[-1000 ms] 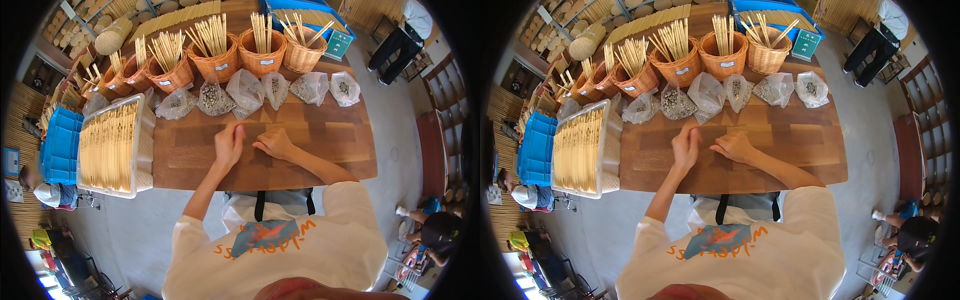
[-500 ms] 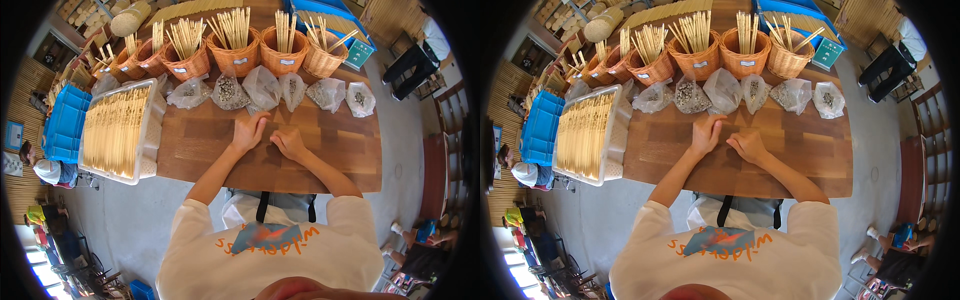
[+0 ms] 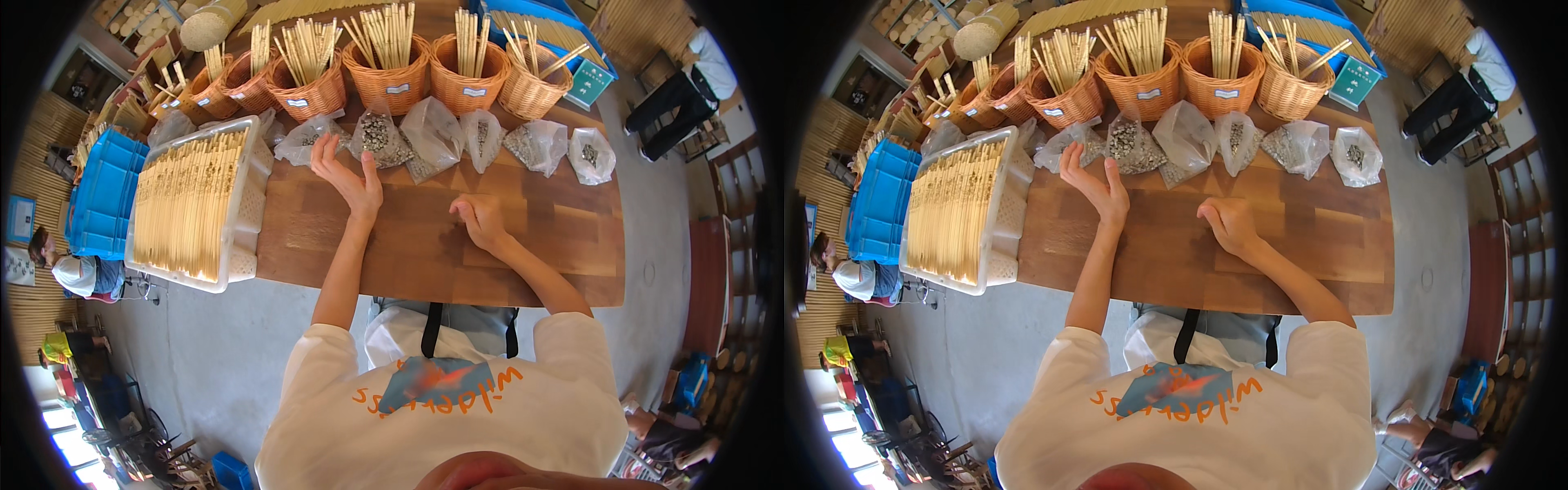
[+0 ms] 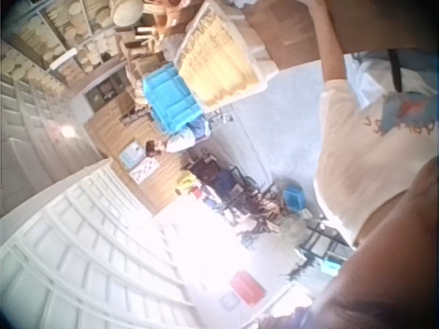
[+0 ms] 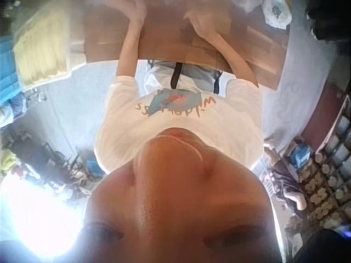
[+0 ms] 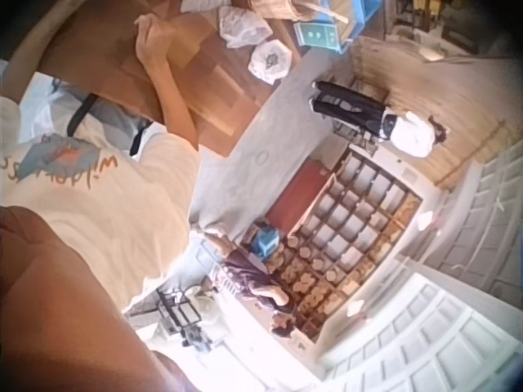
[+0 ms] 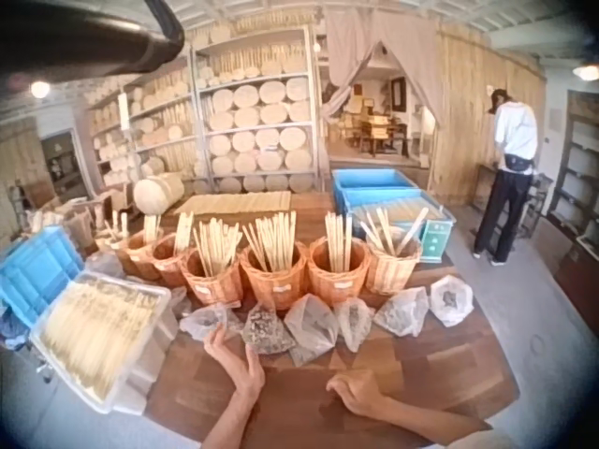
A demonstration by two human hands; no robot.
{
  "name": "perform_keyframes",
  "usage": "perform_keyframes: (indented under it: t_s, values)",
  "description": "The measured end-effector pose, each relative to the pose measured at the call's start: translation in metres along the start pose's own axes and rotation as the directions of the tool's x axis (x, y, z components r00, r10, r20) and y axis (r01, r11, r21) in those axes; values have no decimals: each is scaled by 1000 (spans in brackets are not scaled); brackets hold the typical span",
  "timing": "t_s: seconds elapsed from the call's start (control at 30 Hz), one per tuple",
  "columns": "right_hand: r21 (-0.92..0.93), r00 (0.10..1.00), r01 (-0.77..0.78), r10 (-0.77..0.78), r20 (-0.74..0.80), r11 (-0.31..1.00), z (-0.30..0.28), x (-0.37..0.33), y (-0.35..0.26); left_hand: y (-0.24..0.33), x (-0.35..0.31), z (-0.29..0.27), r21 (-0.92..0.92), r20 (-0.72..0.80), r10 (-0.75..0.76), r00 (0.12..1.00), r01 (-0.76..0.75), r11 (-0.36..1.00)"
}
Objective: The person assembles bamboo sticks by picking up individual sticks, sliding small metal or plastic rings onto them, and placing the finished sticks into a basket or a collection on the table.
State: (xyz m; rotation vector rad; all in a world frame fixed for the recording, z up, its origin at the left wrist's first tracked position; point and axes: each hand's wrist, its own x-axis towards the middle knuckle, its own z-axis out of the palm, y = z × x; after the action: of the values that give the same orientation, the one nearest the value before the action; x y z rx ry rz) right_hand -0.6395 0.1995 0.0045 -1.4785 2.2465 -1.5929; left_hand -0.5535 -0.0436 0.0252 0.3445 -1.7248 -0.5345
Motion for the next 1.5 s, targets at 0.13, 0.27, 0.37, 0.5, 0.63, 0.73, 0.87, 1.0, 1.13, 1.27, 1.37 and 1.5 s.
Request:
perform_keyframes:
  t_s: [0.13, 0.27, 0.37, 0.5, 0.63, 0.73, 0.87, 1.0, 1.13, 1.27, 1.37, 1.5]
  values:
    - [-120, 993, -99, 89, -84, 988, 4, 39, -30, -25, -5, 7, -119, 16, -201, 979, 202, 972]
    - [-122, 986, -6, -14, -163, 993, 29, 98, -59, -45, -11, 13, -293, 127, -348, 929, 370, 881]
    - [-252, 985, 54, -92, -145, 966, 43, 148, -47, -55, -18, 16, -329, 139, -344, 929, 371, 869]
    - [-474, 977, -212, 179, -115, 855, 59, 193, -23, -52, -19, 16, -223, 117, -312, 943, 331, 917]
    - [-571, 977, -199, 209, -49, 797, 63, 195, 18, -45, -15, 15, -174, 183, -262, 947, 294, 940]
    - [-511, 976, -166, 213, 34, 844, 60, 198, 32, -49, -11, 17, -172, 32, -265, 964, 267, 948]
    - [-428, 957, -241, 286, 44, 871, 60, 203, 36, -48, -8, 18, -247, 7, -432, 902, 420, 873]
    - [-281, 952, -283, 304, 33, 917, 67, 207, 42, -39, -5, 16, -351, -39, -481, 876, 439, 827]
    - [-193, 969, -245, 245, -24, 950, 68, 210, 57, -39, -3, 15, -413, -31, -536, 844, 477, 776]
    - [-80, 954, -301, 299, -31, 950, 58, 208, 45, -46, -3, 9, -441, 21, -628, 778, 571, 692]
    - [-27, 936, -351, 351, 18, 936, 55, 207, 35, -52, -3, 10, -454, -102, -567, 817, 469, 757]
    - [-99, 938, -336, 343, 52, 937, 54, 210, 31, -51, -6, 10, -446, -42, -621, 783, 542, 713]
